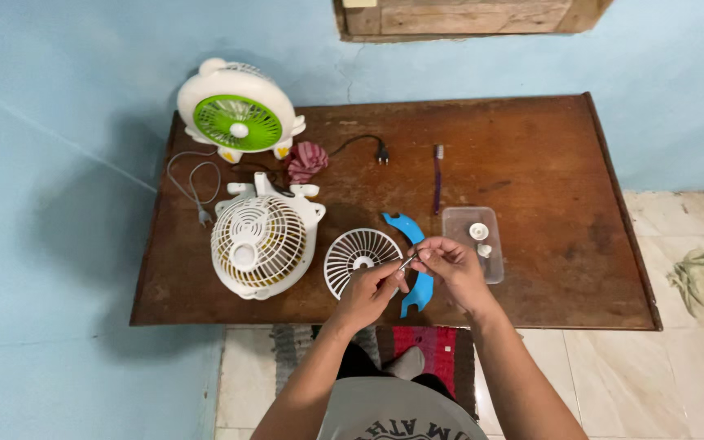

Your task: The person uses a screwdriver to tighten screws on the base of a disassembled white electric fan. They repeatedly insert the screwdriver, turn it, and remove it to secure the fan's base components on a wooden table.

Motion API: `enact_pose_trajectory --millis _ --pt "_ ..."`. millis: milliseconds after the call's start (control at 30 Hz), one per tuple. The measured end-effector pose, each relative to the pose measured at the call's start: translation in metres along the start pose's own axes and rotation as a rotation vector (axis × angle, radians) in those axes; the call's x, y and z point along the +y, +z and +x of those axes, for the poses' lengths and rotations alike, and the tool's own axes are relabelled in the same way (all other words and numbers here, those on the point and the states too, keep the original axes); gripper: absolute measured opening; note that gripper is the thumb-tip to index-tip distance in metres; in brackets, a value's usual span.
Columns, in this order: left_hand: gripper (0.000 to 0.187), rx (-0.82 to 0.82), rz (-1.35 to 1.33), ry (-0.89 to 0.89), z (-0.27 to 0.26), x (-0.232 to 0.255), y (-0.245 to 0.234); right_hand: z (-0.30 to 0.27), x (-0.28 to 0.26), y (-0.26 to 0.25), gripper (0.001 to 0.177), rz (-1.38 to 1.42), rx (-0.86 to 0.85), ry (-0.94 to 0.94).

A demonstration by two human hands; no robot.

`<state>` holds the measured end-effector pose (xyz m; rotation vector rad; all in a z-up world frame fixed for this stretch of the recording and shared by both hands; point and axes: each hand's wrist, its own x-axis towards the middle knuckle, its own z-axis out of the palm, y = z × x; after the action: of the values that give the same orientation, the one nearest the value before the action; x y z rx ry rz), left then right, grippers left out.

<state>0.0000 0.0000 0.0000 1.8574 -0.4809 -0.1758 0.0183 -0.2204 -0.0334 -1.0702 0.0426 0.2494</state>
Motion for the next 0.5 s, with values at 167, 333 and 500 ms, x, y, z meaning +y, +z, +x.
enact_pose_trajectory --millis 167,333,500 --pt "0.028 0.098 0.086 -0.019 -0.026 -0.001 -0.031 0.011 0.001 0.03 0.013 -0.273 -0.107 -0.042" --pt "0.024 0.16 0.021 0.044 -0.053 -0.017 -0.067 0.025 0.035 0.077 0.011 -0.094 -0.127 -0.011" --pt "0.022 0.156 0.053 -0.014 -0.086 -0.042 -0.128 0.042 0.065 0.135 0.01 -0.207 -0.186 0.049"
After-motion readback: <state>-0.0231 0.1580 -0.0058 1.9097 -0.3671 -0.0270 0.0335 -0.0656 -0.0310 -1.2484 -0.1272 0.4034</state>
